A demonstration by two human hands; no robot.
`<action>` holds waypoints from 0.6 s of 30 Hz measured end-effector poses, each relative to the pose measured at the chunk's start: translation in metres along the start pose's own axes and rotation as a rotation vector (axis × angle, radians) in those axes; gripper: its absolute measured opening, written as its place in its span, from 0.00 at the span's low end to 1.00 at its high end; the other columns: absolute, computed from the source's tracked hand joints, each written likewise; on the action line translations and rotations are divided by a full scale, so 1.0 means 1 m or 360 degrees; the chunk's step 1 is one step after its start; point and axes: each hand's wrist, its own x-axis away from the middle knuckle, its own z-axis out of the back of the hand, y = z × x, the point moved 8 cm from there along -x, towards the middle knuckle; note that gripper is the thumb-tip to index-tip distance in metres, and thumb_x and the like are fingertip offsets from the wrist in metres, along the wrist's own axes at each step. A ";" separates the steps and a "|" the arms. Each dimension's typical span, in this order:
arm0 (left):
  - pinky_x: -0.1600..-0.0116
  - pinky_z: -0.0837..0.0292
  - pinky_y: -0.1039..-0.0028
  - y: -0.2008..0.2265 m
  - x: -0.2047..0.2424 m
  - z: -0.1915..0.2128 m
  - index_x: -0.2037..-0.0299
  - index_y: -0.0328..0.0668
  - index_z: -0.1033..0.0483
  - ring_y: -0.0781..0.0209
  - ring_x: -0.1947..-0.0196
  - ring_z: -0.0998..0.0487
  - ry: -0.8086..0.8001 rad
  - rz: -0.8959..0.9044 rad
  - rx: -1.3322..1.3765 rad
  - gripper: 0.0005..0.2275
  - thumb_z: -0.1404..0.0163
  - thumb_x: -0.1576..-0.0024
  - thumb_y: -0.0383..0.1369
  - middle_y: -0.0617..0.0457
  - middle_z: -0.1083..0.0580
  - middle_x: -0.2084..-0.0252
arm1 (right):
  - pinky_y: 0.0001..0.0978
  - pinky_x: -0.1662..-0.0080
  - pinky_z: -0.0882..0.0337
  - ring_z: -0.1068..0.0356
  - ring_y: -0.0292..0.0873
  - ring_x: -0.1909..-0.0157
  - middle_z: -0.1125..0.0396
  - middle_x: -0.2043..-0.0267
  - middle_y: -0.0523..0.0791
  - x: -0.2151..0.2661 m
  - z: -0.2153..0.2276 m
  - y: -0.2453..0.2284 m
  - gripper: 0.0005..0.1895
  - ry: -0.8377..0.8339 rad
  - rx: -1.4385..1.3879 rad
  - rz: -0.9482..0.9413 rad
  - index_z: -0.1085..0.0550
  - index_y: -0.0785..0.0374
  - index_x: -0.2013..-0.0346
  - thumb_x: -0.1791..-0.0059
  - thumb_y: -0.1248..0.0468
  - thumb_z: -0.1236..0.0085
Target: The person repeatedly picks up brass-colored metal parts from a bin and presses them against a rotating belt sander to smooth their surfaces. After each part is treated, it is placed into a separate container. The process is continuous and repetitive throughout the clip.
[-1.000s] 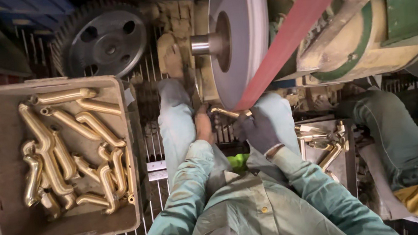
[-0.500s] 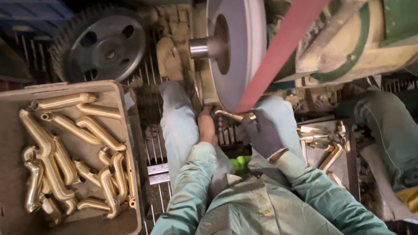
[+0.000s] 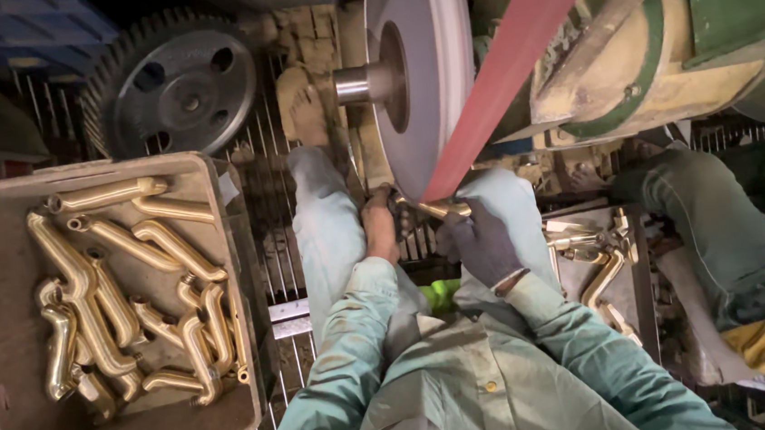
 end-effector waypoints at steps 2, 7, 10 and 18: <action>0.84 0.46 0.73 0.007 -0.007 0.006 0.72 0.49 0.26 0.66 0.88 0.36 0.0051 -0.0012 -0.0009 0.13 0.53 0.39 0.44 0.58 0.32 0.83 | 0.34 0.71 0.22 0.21 0.42 0.73 0.24 0.71 0.48 -0.010 -0.006 -0.001 0.16 -0.0027 0.0012 -0.0039 0.32 0.67 0.50 0.46 0.58 0.55; 0.82 0.43 0.73 0.000 -0.027 0.044 0.67 0.43 0.23 0.65 0.87 0.34 0.0320 -0.0059 -0.0134 0.13 0.53 0.37 0.42 0.57 0.30 0.81 | 0.35 0.72 0.22 0.21 0.42 0.73 0.24 0.72 0.48 -0.022 -0.027 -0.002 0.15 -0.0108 0.0029 -0.0117 0.30 0.68 0.55 0.44 0.56 0.53; 0.67 0.25 0.77 0.009 -0.037 0.043 0.57 0.42 0.18 0.72 0.72 0.20 0.0238 -0.0374 0.0004 0.13 0.53 0.35 0.40 0.61 0.19 0.67 | 0.35 0.72 0.23 0.22 0.43 0.74 0.24 0.71 0.48 -0.024 -0.028 0.003 0.14 -0.0093 0.0095 -0.0261 0.30 0.67 0.56 0.46 0.58 0.51; 0.82 0.41 0.71 0.003 -0.008 0.007 0.66 0.45 0.25 0.64 0.86 0.34 0.0014 -0.0080 -0.0158 0.12 0.53 0.38 0.43 0.56 0.31 0.81 | 0.31 0.70 0.24 0.24 0.39 0.74 0.26 0.73 0.46 0.003 0.005 -0.010 0.15 -0.0042 -0.0067 0.0088 0.29 0.68 0.53 0.43 0.57 0.53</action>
